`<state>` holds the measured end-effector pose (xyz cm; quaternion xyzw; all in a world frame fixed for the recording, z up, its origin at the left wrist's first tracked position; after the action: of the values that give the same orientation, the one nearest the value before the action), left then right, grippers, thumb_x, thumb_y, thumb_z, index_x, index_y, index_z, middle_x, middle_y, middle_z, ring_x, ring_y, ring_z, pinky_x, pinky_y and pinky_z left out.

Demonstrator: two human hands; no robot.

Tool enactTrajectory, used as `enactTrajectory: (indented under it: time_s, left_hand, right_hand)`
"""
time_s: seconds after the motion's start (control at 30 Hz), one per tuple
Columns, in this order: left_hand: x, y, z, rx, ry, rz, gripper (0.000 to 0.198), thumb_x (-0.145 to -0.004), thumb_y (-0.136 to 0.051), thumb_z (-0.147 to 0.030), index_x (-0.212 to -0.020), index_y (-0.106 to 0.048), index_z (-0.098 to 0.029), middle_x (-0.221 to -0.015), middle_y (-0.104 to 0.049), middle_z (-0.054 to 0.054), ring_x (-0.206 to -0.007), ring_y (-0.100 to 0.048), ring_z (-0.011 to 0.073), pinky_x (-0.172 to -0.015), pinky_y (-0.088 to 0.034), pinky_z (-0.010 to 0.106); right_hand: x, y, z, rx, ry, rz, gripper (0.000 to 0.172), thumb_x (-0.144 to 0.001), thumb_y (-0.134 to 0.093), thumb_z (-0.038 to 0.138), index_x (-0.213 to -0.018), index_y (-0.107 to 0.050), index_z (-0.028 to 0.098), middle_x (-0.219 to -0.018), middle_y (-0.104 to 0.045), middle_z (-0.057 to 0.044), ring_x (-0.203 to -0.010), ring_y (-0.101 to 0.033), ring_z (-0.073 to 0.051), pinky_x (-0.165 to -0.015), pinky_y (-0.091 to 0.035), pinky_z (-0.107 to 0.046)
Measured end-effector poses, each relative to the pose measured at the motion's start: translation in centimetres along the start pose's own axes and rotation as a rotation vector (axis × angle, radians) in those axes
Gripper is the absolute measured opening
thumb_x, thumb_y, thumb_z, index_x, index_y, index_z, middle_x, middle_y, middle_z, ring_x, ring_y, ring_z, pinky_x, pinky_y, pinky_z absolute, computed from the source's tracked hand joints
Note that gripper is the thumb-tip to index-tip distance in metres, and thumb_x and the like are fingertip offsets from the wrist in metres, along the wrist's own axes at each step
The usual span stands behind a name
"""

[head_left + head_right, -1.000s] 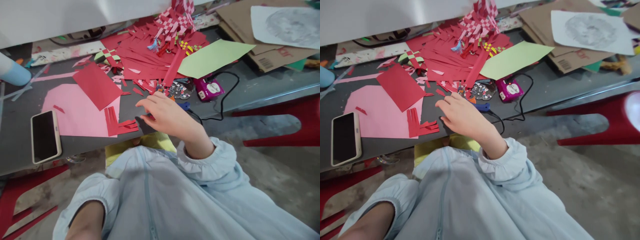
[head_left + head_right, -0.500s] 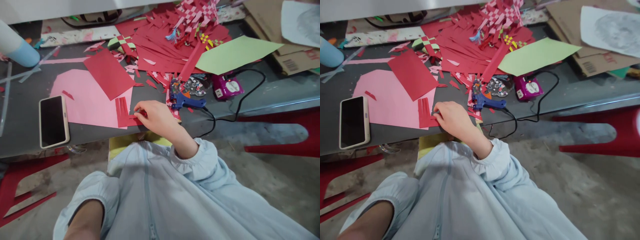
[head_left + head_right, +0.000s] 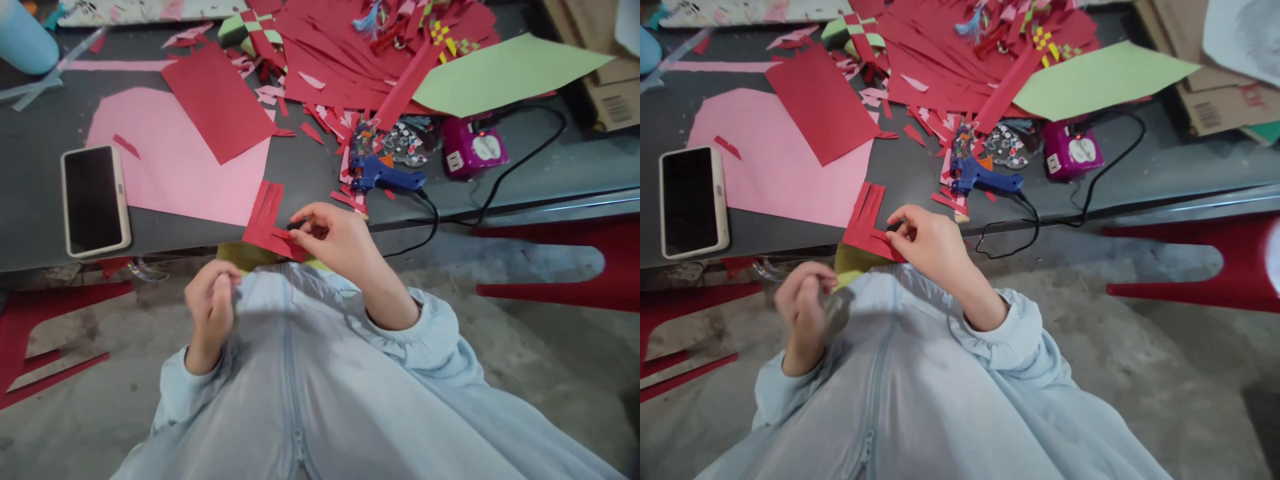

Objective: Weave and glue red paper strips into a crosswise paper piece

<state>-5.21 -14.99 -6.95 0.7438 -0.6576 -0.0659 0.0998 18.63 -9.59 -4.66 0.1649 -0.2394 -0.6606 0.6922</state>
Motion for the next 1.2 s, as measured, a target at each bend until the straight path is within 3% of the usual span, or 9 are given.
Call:
enactTrajectory:
  time_s: [0.07,0.13,0.2,0.3,0.5,0.7,0.93,1.2]
  left_hand:
    - [-0.8,-3.0,2.9,0.148,0.122,0.095,0.037,-0.092,-0.058,-0.047,-0.07,-0.07,-0.02,-0.059,-0.062,0.001,-0.054,-0.056,0.0118,-0.053,-0.044,0.024]
    - [-1.2,-6.4,5.2,0.325,0.306,0.24,0.04,-0.087,-0.061,-0.055,-0.076,-0.073,-0.019,-0.067,-0.071,0.006,-0.057,-0.063,0.0151,-0.052,-0.048,0.026]
    - [-1.6,-8.1,5.5,0.367,0.342,0.267,0.041,-0.082,-0.067,-0.058,-0.087,-0.074,-0.018,-0.083,-0.077,0.009,-0.073,-0.072,0.019,-0.062,-0.055,0.028]
    - [-1.8,-9.4,4.4,0.549,0.367,0.235,0.04,-0.076,-0.075,-0.058,-0.085,-0.073,-0.019,-0.086,-0.079,0.006,-0.078,-0.074,0.0192,-0.071,-0.059,0.029]
    - [-1.3,-9.4,2.1,0.556,0.367,0.156,0.04,-0.07,-0.084,-0.054,-0.071,-0.07,-0.017,-0.072,-0.076,0.003,-0.067,-0.073,0.0172,-0.069,-0.06,0.029]
    - [-0.3,-8.2,0.6,0.517,0.344,0.113,0.041,-0.066,-0.087,-0.056,-0.069,-0.071,-0.018,-0.065,-0.073,0.002,-0.056,-0.067,0.0147,-0.055,-0.058,0.026]
    - [0.7,-7.8,-1.9,0.452,0.3,0.135,0.041,-0.064,-0.087,-0.057,-0.067,-0.073,-0.019,-0.061,-0.071,0.001,-0.054,-0.066,0.0153,-0.051,-0.058,0.026]
    - [1.5,-7.5,-3.2,0.428,0.221,0.155,0.035,-0.067,-0.086,-0.053,-0.065,-0.075,-0.02,-0.063,-0.072,0.002,-0.055,-0.065,0.0148,-0.056,-0.059,0.028]
  right_hand:
    - [0.5,0.1,-0.4,-0.039,-0.013,-0.008,0.014,-0.078,-0.071,0.027,-0.091,-0.069,0.02,-0.068,-0.07,0.001,-0.064,-0.065,-0.015,-0.067,-0.046,-0.03]
    - [0.8,0.2,-0.8,-0.086,-0.021,-0.015,0.014,-0.078,-0.071,0.027,-0.09,-0.068,0.02,-0.066,-0.068,0.002,-0.063,-0.063,-0.014,-0.068,-0.047,-0.03]
    - [1.1,0.2,-1.1,-0.128,-0.022,-0.014,0.015,-0.079,-0.071,0.028,-0.09,-0.068,0.02,-0.066,-0.067,0.003,-0.063,-0.062,-0.013,-0.068,-0.047,-0.03]
    - [1.5,0.1,-1.5,-0.176,-0.014,0.0,0.016,-0.078,-0.071,0.029,-0.091,-0.068,0.02,-0.068,-0.067,0.003,-0.063,-0.061,-0.013,-0.067,-0.047,-0.029]
    - [2.6,0.3,-1.8,-0.166,0.012,0.017,0.017,-0.078,-0.072,0.028,-0.092,-0.069,0.019,-0.07,-0.068,0.002,-0.064,-0.061,-0.013,-0.067,-0.046,-0.03]
    - [4.4,0.7,-2.7,-0.272,-0.007,0.055,0.019,-0.078,-0.073,0.029,-0.093,-0.07,0.019,-0.069,-0.068,0.002,-0.06,-0.058,-0.012,-0.064,-0.047,-0.03]
    - [5.8,0.8,-2.8,-0.497,-0.05,0.141,0.024,-0.071,-0.079,0.031,-0.09,-0.07,0.02,-0.068,-0.067,0.002,-0.058,-0.056,-0.01,-0.058,-0.047,-0.028]
    - [6.8,1.4,-2.7,-0.549,-0.039,0.214,0.03,-0.069,-0.084,0.036,-0.089,-0.069,0.019,-0.066,-0.068,0.001,-0.057,-0.059,-0.01,-0.056,-0.046,-0.026]
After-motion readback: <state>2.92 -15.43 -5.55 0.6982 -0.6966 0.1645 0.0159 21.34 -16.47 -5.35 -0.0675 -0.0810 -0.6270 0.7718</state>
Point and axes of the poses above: each hand's wrist, its own x-axis away from the middle knuckle, its own y-axis out of the back of the hand, z = x × y, the point moved 8 cm from there along -x, towards the middle knuckle
